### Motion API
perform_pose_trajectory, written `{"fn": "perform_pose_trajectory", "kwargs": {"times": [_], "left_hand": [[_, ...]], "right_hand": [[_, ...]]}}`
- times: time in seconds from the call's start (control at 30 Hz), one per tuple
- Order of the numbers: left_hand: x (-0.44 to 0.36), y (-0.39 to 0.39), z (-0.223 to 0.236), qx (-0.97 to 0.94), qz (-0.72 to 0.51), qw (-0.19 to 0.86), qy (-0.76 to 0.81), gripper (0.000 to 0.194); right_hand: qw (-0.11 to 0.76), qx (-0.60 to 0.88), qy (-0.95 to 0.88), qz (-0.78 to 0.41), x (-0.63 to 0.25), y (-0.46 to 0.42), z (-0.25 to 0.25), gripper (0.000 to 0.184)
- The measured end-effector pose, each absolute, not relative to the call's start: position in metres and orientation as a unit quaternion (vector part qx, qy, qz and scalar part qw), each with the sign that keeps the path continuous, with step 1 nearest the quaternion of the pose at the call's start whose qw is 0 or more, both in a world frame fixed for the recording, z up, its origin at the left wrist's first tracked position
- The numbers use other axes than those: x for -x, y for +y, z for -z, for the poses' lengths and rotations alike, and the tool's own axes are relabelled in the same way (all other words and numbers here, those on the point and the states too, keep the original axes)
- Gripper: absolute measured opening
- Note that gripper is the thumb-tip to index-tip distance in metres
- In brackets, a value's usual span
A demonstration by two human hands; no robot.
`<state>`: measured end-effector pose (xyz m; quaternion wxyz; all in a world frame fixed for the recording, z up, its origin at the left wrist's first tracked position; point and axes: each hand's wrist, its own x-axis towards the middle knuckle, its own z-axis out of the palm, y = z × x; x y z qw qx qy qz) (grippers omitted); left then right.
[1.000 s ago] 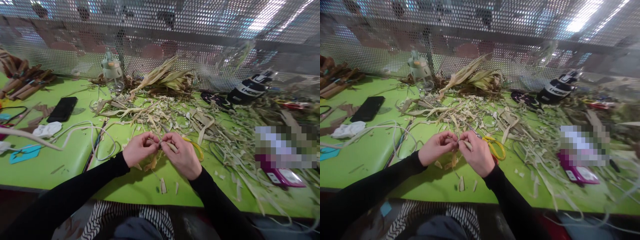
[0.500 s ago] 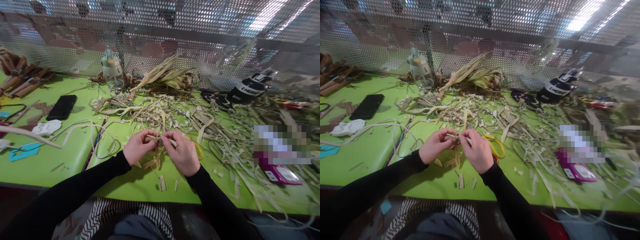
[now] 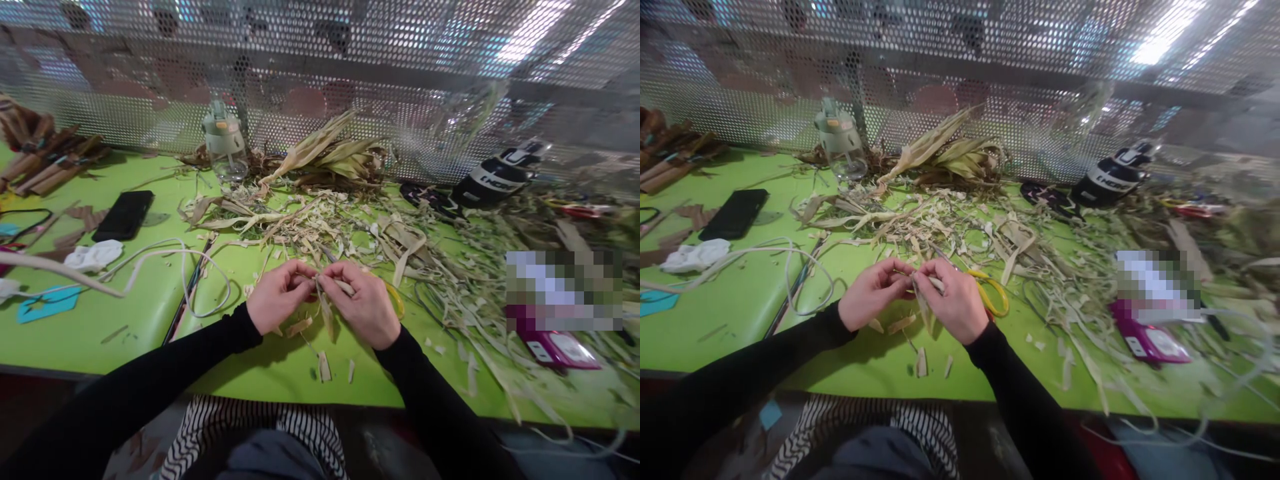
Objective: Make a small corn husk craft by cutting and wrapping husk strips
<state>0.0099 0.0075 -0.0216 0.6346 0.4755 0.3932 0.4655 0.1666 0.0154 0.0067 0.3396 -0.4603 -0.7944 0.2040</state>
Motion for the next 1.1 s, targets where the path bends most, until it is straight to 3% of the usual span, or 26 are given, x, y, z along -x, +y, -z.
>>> {"fn": "perform_pose_trajectory", "kwargs": {"times": [0.23, 0.4, 0.53, 0.63, 0.73, 0.9, 1.1], "left_hand": [[-0.005, 0.011, 0.022, -0.526, -0.464, 0.569, 0.43, 0.014], [-0.004, 0.012, 0.016, -0.495, -0.479, 0.592, 0.418, 0.015], [0.0, 0.012, 0.01, -0.46, -0.509, 0.628, 0.368, 0.023], [0.003, 0.013, 0.009, -0.44, -0.51, 0.661, 0.332, 0.027], [0.005, 0.016, 0.009, -0.47, -0.484, 0.665, 0.32, 0.028], [0.006, 0.017, 0.009, -0.585, -0.455, 0.565, 0.362, 0.024], [0.014, 0.019, 0.005, -0.66, -0.39, 0.463, 0.445, 0.018]], "right_hand": [[0.329, 0.453, -0.808, -0.185, -0.167, 0.014, -0.006, 0.014], [0.343, 0.476, -0.798, -0.138, -0.167, 0.016, -0.002, 0.054], [0.353, 0.51, -0.776, -0.111, -0.168, 0.019, 0.002, 0.068], [0.358, 0.506, -0.78, -0.084, -0.169, 0.021, 0.001, 0.062], [0.334, 0.471, -0.813, -0.078, -0.169, 0.02, -0.002, 0.038], [0.339, 0.447, -0.817, -0.133, -0.166, 0.017, -0.004, 0.026], [0.42, 0.499, -0.735, -0.187, -0.169, 0.016, -0.005, 0.019]]}}
